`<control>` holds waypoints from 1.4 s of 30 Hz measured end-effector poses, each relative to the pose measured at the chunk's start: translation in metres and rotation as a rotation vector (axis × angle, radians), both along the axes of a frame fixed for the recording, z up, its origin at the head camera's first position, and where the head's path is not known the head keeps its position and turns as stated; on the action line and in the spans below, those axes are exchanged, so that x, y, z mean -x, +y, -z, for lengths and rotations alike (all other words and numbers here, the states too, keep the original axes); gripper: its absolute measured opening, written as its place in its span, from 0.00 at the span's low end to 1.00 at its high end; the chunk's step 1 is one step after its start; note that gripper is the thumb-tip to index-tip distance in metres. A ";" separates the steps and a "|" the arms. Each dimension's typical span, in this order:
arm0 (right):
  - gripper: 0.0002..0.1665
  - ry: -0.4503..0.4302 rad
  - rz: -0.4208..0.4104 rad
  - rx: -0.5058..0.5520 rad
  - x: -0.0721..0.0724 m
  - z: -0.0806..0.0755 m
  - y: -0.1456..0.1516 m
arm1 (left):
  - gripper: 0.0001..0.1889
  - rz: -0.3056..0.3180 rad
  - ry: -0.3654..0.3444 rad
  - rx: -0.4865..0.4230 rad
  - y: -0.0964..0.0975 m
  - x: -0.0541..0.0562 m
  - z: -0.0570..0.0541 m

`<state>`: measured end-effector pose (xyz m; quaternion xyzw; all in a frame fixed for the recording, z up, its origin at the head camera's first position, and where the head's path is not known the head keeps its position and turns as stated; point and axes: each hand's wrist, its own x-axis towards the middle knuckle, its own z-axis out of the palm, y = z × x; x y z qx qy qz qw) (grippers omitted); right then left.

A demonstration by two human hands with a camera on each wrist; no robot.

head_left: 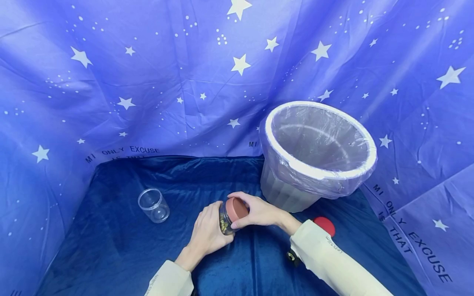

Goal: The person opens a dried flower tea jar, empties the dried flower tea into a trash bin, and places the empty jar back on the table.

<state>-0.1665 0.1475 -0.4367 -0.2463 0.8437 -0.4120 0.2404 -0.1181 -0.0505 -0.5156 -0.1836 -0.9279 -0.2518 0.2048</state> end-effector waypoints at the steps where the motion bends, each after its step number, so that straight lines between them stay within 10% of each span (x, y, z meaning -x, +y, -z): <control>1: 0.49 0.010 0.001 -0.003 0.000 0.000 0.000 | 0.49 0.001 0.000 -0.003 0.000 0.000 0.000; 42: 0.51 0.183 -0.002 -0.335 -0.024 -0.005 0.066 | 0.47 -0.053 -0.037 -0.065 -0.012 0.005 -0.008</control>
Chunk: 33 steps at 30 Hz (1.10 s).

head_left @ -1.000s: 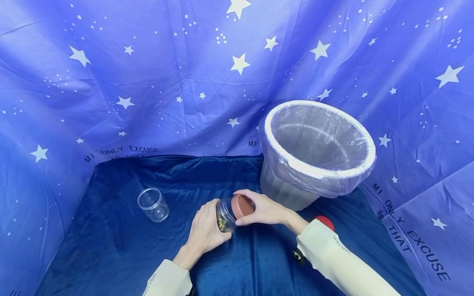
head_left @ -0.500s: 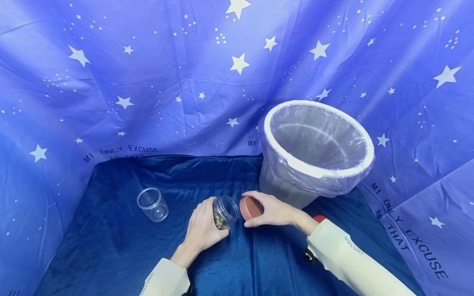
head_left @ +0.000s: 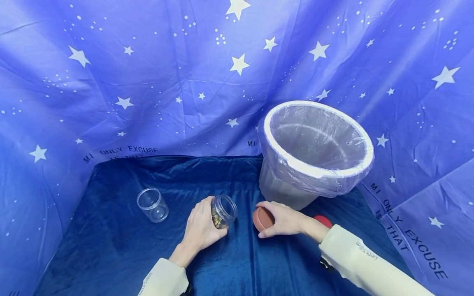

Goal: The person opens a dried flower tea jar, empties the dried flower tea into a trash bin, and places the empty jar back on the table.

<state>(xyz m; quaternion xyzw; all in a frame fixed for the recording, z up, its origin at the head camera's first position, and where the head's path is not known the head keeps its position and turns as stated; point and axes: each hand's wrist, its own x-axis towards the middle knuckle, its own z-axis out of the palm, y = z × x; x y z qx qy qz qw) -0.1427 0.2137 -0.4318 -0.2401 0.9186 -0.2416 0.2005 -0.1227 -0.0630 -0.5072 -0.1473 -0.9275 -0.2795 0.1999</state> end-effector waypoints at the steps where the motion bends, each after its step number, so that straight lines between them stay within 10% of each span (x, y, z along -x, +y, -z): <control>1: 0.51 0.011 0.001 -0.010 0.000 0.000 0.002 | 0.48 0.000 -0.002 0.000 0.000 0.000 0.000; 33: 0.51 0.107 0.137 -0.205 -0.016 0.034 0.038 | 0.47 0.014 0.009 -0.013 0.004 0.000 0.000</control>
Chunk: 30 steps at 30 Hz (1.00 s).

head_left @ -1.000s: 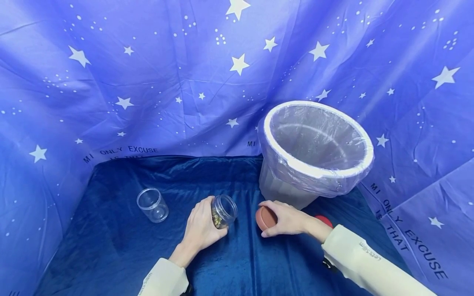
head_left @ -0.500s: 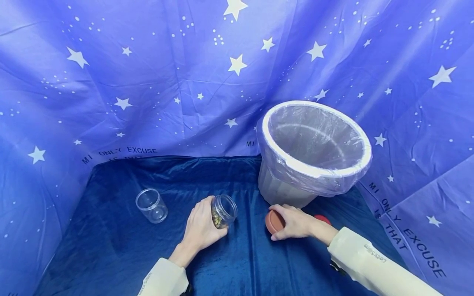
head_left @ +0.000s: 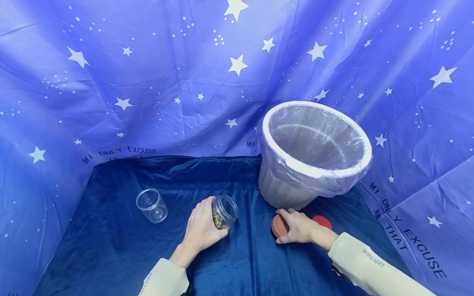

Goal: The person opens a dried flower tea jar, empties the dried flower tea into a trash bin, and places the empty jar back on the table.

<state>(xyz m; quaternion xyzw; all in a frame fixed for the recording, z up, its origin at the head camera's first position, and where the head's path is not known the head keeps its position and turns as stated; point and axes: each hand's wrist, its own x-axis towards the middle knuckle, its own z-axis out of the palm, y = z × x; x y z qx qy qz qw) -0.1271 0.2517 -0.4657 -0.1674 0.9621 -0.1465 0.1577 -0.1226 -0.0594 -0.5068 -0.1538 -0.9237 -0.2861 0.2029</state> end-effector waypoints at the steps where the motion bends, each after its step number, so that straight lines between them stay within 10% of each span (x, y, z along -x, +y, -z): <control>1: 0.51 0.005 0.001 -0.007 -0.001 0.001 0.000 | 0.47 0.000 0.001 0.001 0.000 0.000 0.000; 30: 0.49 0.193 0.003 -0.176 -0.008 0.028 -0.007 | 0.47 0.001 -0.009 -0.006 0.002 0.000 -0.004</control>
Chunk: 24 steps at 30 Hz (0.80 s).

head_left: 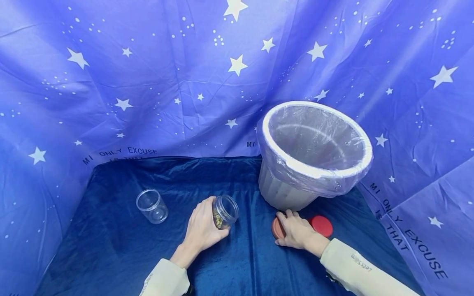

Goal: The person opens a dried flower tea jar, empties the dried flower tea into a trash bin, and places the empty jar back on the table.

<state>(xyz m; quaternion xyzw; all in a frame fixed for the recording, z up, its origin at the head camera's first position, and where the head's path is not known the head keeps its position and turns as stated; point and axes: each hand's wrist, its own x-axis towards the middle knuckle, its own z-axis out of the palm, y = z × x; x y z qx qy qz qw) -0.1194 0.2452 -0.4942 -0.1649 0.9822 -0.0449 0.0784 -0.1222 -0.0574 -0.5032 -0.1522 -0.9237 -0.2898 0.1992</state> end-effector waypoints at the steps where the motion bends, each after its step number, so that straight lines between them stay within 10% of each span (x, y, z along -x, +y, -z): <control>1: 0.49 0.002 -0.002 0.003 0.000 0.000 -0.001 | 0.47 0.000 0.000 0.002 0.000 0.000 0.000; 24: 0.49 -0.001 0.027 0.047 -0.002 0.009 -0.001 | 0.47 0.001 0.009 0.008 0.000 0.002 0.000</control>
